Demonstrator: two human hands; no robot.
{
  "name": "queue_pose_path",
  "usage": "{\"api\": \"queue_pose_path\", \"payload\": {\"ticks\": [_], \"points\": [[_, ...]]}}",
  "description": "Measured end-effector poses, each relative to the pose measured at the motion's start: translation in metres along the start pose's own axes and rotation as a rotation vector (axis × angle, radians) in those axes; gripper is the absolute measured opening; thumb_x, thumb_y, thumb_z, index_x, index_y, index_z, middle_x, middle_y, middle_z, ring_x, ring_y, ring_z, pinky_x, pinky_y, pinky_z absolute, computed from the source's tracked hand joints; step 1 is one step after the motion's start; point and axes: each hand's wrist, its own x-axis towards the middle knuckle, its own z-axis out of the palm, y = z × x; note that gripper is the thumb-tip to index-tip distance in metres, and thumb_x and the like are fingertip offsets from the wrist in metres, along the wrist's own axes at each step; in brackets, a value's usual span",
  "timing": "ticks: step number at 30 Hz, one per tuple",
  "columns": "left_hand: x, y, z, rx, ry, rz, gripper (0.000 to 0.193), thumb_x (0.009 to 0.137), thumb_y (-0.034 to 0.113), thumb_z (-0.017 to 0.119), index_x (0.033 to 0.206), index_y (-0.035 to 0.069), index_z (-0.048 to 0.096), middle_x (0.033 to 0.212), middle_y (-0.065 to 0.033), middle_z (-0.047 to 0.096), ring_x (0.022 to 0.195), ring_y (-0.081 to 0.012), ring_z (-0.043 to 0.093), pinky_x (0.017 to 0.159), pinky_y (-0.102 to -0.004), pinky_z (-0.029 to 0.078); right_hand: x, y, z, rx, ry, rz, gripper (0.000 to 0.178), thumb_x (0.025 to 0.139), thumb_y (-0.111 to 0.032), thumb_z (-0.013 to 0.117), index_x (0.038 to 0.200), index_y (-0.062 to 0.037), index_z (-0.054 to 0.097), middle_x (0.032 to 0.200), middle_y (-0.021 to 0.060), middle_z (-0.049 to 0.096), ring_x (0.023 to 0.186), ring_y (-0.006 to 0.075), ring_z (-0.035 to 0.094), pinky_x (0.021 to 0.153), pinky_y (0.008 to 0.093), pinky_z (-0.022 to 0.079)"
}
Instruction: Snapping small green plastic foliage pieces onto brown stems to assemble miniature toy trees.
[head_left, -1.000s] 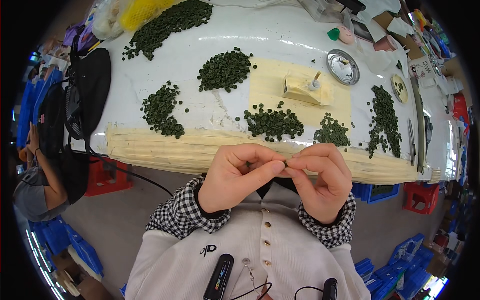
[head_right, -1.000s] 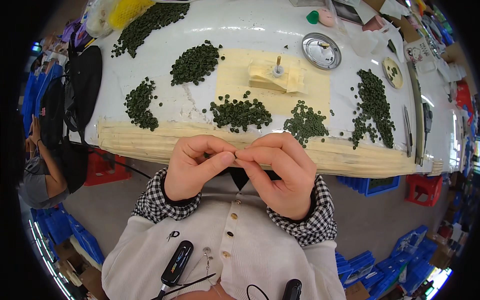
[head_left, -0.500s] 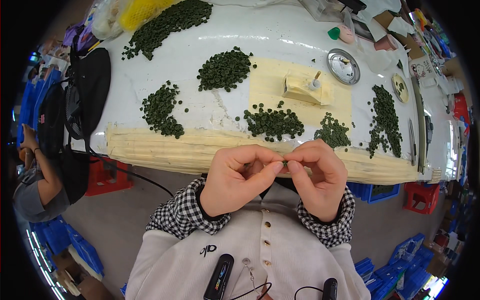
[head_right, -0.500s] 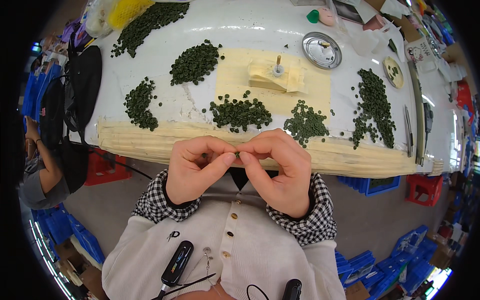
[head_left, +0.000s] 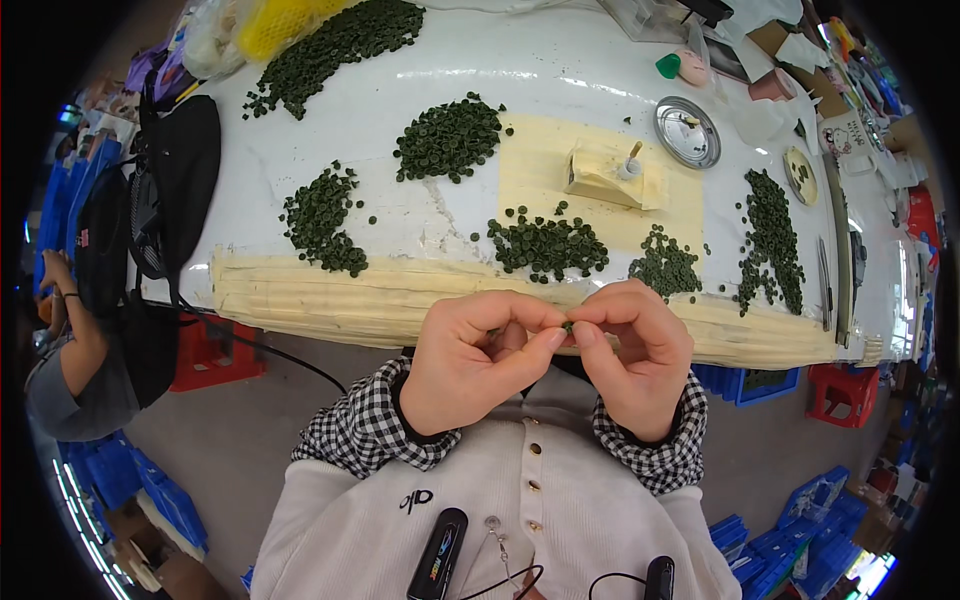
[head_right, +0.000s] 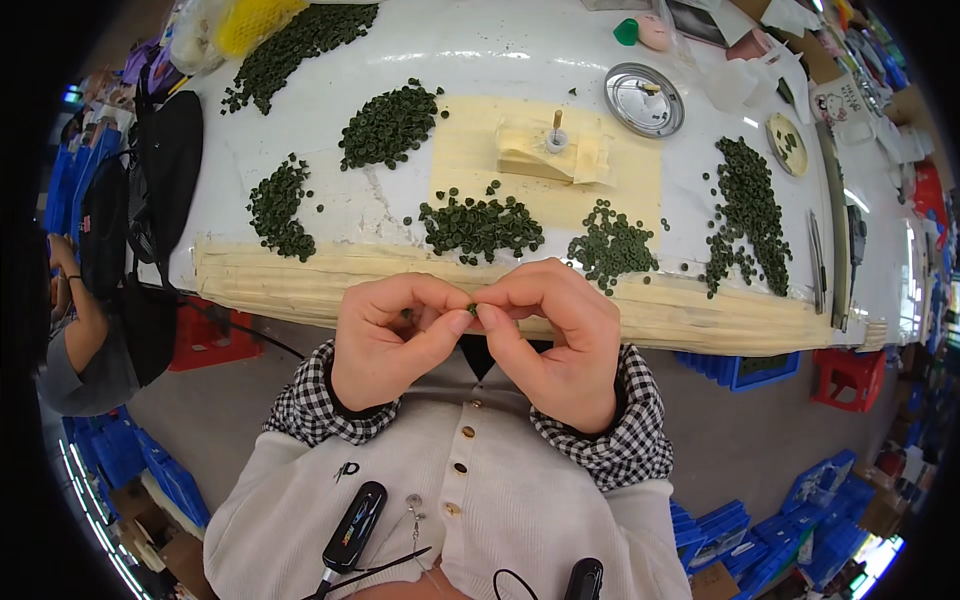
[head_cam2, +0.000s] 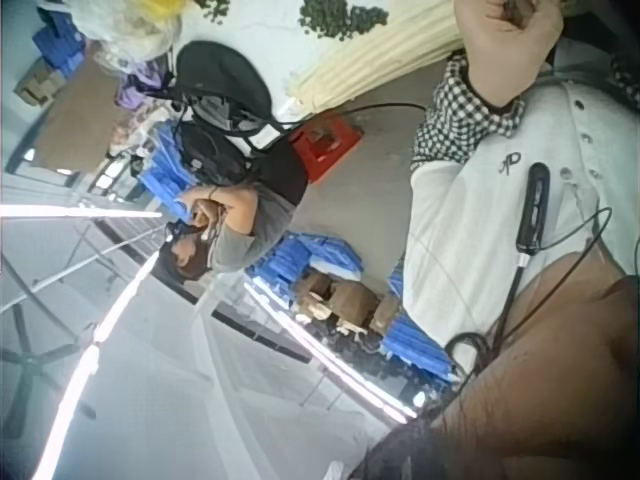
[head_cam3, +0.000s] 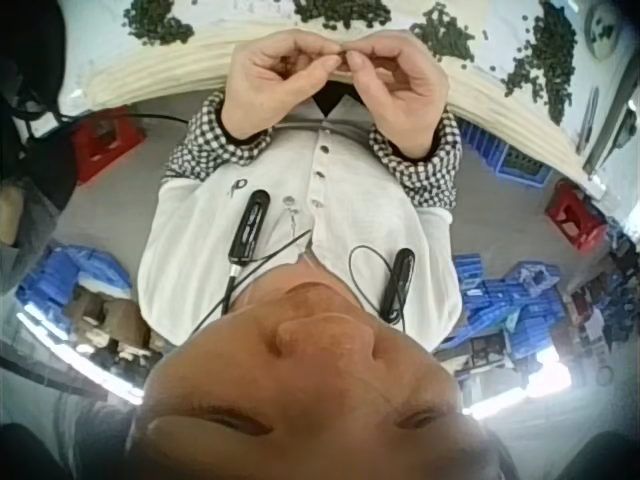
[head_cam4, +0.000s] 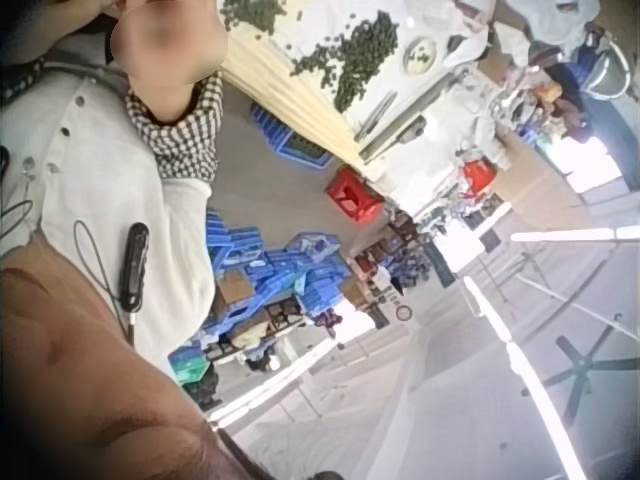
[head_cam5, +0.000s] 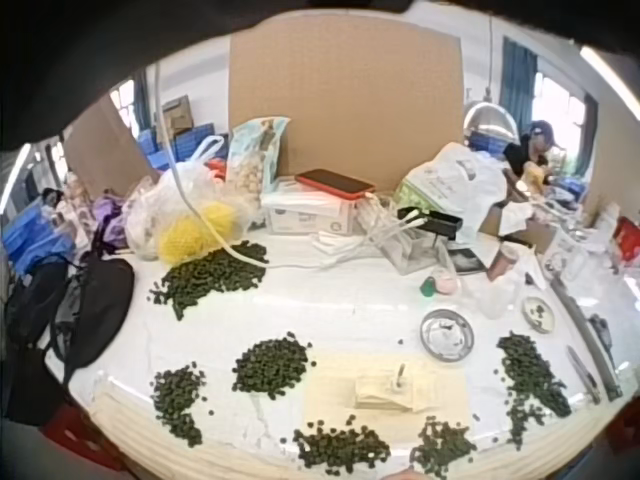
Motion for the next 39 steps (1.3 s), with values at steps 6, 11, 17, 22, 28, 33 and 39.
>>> {"api": "queue_pose_path", "payload": {"ticks": [6, 11, 17, 22, 28, 33, 39], "points": [[0.000, 0.000, 0.000, -0.008, -0.006, 0.003, 0.010, 0.084, 0.002, 0.060, 0.091, -0.004, 0.063, 0.060, 0.0078, 0.050, 0.050, 0.0032, 0.036, 0.045, -0.0152, 0.027, -0.002, 0.000, 0.002, 0.048, 0.011, 0.036, 0.011, 0.076, 0.005, 0.063, 0.087, 0.0037, 0.063, 0.084, 0.0095, 0.061, 0.072, 0.0125, 0.058, 0.065, 0.0219, 0.048], [0.007, 0.007, -0.001, 0.132, 0.051, 0.037, 0.008, 0.082, 0.002, 0.062, 0.089, -0.002, 0.064, 0.058, 0.0057, 0.048, 0.049, 0.0007, 0.033, 0.045, -0.0181, 0.027, -0.001, 0.001, -0.006, 0.056, 0.102, 0.064, 0.013, 0.080, 0.005, 0.061, 0.093, 0.0052, 0.060, 0.088, 0.0097, 0.059, 0.075, 0.0121, 0.058, 0.067, 0.0217, 0.048], [0.025, 0.010, -0.016, 0.704, 0.300, 0.329, 0.008, 0.075, 0.004, 0.068, 0.082, 0.001, 0.064, 0.051, -0.0022, 0.035, 0.044, -0.0109, 0.030, 0.043, -0.0251, 0.027, 0.004, -0.005, -0.041, -0.228, 0.403, 0.031, 0.011, 0.081, 0.004, 0.062, 0.092, 0.0052, 0.060, 0.081, 0.0058, 0.059, 0.072, 0.0102, 0.055, 0.067, 0.0219, 0.045], [0.026, 0.013, -0.021, 0.512, 0.292, 0.177, 0.010, 0.081, 0.006, 0.066, 0.076, 0.001, 0.058, 0.050, 0.0040, 0.034, 0.046, -0.0039, 0.028, 0.044, -0.0209, 0.024, 0.010, -0.003, -0.054, -0.727, 0.173, -0.133, 0.012, 0.072, 0.004, 0.068, 0.081, 0.0002, 0.063, 0.077, 0.0064, 0.059, 0.072, 0.0191, 0.053, 0.067, 0.0283, 0.042], [0.022, 0.021, -0.027, -0.652, 0.094, -0.109, 0.002, 0.092, 0.007, 0.046, 0.094, 0.005, 0.046, 0.079, 0.0002, 0.045, 0.063, -0.0048, 0.035, 0.054, -0.0187, 0.028, 0.017, -0.002, -0.053, -0.875, 0.049, -0.183, 0.013, 0.067, 0.001, 0.070, 0.076, -0.0020, 0.062, 0.075, 0.0059, 0.056, 0.076, 0.0247, 0.048, 0.067, 0.0335, 0.040], [0.017, 0.021, -0.029, -0.835, 0.111, -0.261, 0.021, 0.091, -0.002, 0.040, 0.112, -0.002, 0.045, 0.114, -0.0168, 0.051, 0.098, -0.0196, 0.053, 0.086, -0.0260, 0.044, 0.020, 0.000, -0.050, -0.916, -0.017, -0.177, 0.012, 0.068, -0.002, 0.068, 0.077, -0.0032, 0.060, 0.076, 0.0065, 0.053, 0.078, 0.0258, 0.047, 0.069, 0.0350, 0.039], [0.013, 0.019, -0.030, -0.934, 0.014, -0.245, 0.020, 0.095, 0.004, 0.038, 0.114, -0.003, 0.044, 0.123, -0.0258, 0.048, 0.114, -0.0270, 0.052, 0.098, -0.0299, 0.045, 0.018, 0.007, -0.048, -0.990, -0.016, -0.168, 0.013, 0.072, -0.006, 0.067, 0.080, -0.0054, 0.057, 0.080, 0.0066, 0.051, 0.082, 0.0269, 0.046, 0.075, 0.0364, 0.036]]}}
